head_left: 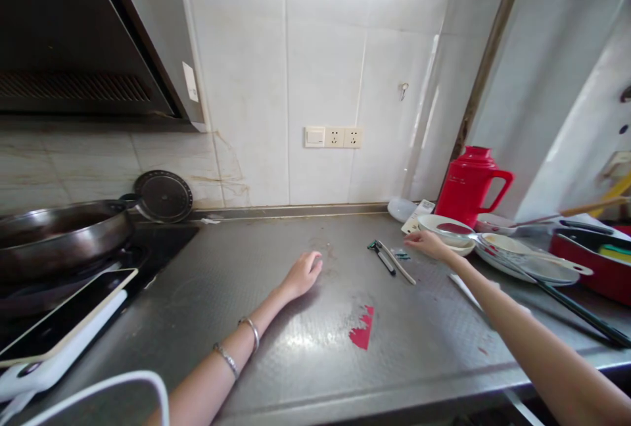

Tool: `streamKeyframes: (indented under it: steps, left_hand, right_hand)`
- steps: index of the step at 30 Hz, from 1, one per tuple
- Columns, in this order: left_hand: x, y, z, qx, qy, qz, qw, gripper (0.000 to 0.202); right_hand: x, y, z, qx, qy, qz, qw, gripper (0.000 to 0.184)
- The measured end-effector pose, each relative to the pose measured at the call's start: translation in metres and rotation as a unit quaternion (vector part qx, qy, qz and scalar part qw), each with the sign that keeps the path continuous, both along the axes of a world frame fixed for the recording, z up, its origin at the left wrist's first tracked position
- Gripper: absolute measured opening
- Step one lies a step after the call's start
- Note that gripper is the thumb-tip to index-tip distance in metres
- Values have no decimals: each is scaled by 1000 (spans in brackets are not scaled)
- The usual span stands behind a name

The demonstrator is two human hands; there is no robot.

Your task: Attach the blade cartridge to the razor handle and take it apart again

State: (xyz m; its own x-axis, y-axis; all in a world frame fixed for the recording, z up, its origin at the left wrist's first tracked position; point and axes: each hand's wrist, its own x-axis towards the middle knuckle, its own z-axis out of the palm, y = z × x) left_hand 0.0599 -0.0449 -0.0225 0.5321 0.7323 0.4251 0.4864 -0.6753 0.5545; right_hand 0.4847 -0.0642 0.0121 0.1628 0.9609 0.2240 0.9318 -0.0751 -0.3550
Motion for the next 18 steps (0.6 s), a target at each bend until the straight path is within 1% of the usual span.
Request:
streamKeyframes:
  steps: [2, 4, 7, 10, 13, 18]
  left_hand:
    - [-2, 4, 1, -2, 4, 15, 1000, 28]
    - [-7, 11, 1, -2, 4, 36, 999, 28]
    - [-22, 23, -4, -10, -1, 75, 997, 28]
    - [-47, 32, -10, -15, -9, 118, 993, 28]
    - [-77, 35, -15, -7, 5, 154, 988, 27]
    - [-124, 30, -12, -3, 39, 205, 978, 28]
  right_hand:
    - [-17, -1, -3, 12, 13, 12, 1000, 37]
    - [-38, -2, -7, 23, 23, 41, 999, 39]
    - [-71, -3, -16, 26, 19, 90, 995, 41]
    - [-102, 0, -25, 25, 10, 116, 993, 38]
    - [-128, 4, -31, 33, 14, 134, 990, 37]
    - [-157, 12, -38, 69, 17, 157, 985, 37]
